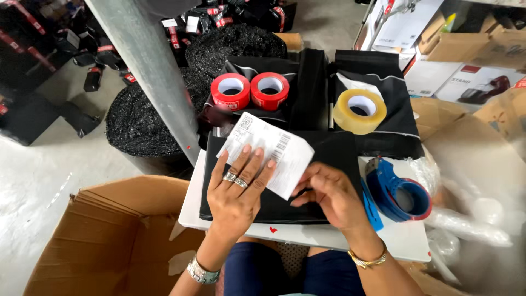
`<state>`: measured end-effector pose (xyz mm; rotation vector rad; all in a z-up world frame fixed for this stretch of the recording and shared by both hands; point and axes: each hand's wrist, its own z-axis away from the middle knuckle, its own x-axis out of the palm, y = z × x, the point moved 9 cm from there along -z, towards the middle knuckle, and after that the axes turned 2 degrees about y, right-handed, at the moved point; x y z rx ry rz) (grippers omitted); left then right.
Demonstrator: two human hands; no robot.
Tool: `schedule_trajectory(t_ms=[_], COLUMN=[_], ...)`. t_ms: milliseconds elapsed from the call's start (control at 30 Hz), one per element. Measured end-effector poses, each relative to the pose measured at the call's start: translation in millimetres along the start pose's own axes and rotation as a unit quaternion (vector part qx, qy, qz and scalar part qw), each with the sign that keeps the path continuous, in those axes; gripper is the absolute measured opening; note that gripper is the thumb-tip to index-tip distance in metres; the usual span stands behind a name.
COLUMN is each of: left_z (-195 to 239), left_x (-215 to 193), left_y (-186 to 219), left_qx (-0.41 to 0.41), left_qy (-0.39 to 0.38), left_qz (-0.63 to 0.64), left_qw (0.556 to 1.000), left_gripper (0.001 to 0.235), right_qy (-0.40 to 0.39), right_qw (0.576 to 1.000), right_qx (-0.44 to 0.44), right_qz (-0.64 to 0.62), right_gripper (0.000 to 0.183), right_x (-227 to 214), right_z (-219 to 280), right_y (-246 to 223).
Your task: The person wraps a cardboard box in a black poly mailer, applies fragile tape and a shipping label, and then wraps another small item in bubble wrap before placing it into a separate bag.
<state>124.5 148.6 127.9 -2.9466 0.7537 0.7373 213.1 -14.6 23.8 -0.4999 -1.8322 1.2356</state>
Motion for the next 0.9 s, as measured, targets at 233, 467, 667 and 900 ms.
schedule_trajectory(t_ms=[233, 467, 667, 900], left_z=[4.7, 1.7, -17.6, -16.9], left_x=[9.3, 11.8, 11.2, 39.9], left_y=[3.9, 2.3, 4.9, 30.4], left_qx=[0.042, 0.081, 0.017, -0.058], left_qy=[-0.017, -0.053, -0.065, -0.075], left_qz=[0.037, 0.041, 0.065, 0.233], left_qw=[0.998, 0.994, 0.996, 0.968], left_gripper=[0.031, 0.029, 0.038, 0.041], right_qy=[0.074, 0.088, 0.222, 0.090], right_qw=[0.997, 0.985, 0.886, 0.966], right_qx=[0.009, 0.027, -0.108, -0.113], right_qz=[-0.013, 0.147, 0.393, 0.216], right_gripper=[0.037, 0.013, 0.011, 0.007], right_x=[-27.4, -42.5, -33.8, 10.9], right_z=[-12.9, -11.2, -1.5, -9.3], right_y=[-26.3, -26.6, -65.7, -52.5])
